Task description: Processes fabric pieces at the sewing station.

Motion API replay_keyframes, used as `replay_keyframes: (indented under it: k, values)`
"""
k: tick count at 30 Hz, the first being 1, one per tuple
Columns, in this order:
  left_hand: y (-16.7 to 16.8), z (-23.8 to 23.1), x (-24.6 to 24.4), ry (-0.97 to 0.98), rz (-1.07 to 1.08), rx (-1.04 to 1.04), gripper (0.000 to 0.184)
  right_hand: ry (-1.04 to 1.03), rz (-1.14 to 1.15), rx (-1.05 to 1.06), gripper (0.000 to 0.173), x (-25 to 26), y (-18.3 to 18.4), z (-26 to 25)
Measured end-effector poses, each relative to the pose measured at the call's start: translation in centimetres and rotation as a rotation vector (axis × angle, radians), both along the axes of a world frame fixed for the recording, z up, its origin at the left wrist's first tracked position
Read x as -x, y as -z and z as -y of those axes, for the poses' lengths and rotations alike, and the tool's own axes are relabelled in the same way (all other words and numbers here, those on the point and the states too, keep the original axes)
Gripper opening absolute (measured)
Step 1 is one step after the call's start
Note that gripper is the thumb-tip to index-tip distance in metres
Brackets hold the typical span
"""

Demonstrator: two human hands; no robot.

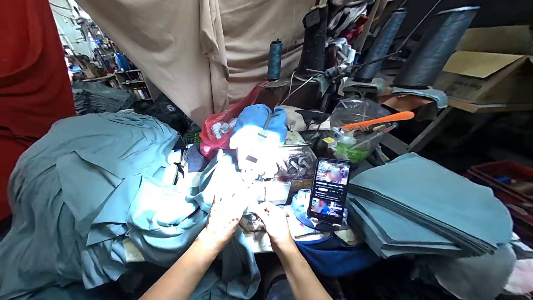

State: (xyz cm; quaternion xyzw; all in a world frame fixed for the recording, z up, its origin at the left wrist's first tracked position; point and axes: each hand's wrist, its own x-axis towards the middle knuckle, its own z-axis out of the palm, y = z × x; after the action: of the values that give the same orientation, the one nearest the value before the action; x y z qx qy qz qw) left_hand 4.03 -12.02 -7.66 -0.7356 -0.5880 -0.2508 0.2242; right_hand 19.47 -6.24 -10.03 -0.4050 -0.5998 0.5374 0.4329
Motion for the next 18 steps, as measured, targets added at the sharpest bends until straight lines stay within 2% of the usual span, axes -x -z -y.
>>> replay_keyframes:
  k: [3, 9, 13, 15, 18]
  values:
    - [-0.9, -0.8, 0.6, 0.012, 0.049, 0.045, 0.028, 0.009, 0.09, 0.074, 0.014, 1.4, -1.3, -2.2]
    - [-2.5, -2.2, 1.0, -0.05, 0.049, 0.254, 0.032, 0.024, 0.07, 0.153, 0.014, 2.5, -2.1, -3.6]
    - [-3.7, -3.3, 0.5, -0.155, 0.134, 0.478, 0.036, 0.035, 0.009, 0.143, 0.019, 2.5, -1.9, -3.5]
    - [-4.4, -4.2, 0.3, -0.199, 0.228, 0.536, 0.035, 0.036, -0.061, 0.117, 0.018, 2.5, -1.3, -3.5]
    - [-4.5, -4.9, 0.2, -0.226, 0.223, 0.59, 0.037, 0.019, -0.082, 0.097, 0.017, 2.4, 0.0, -3.7]
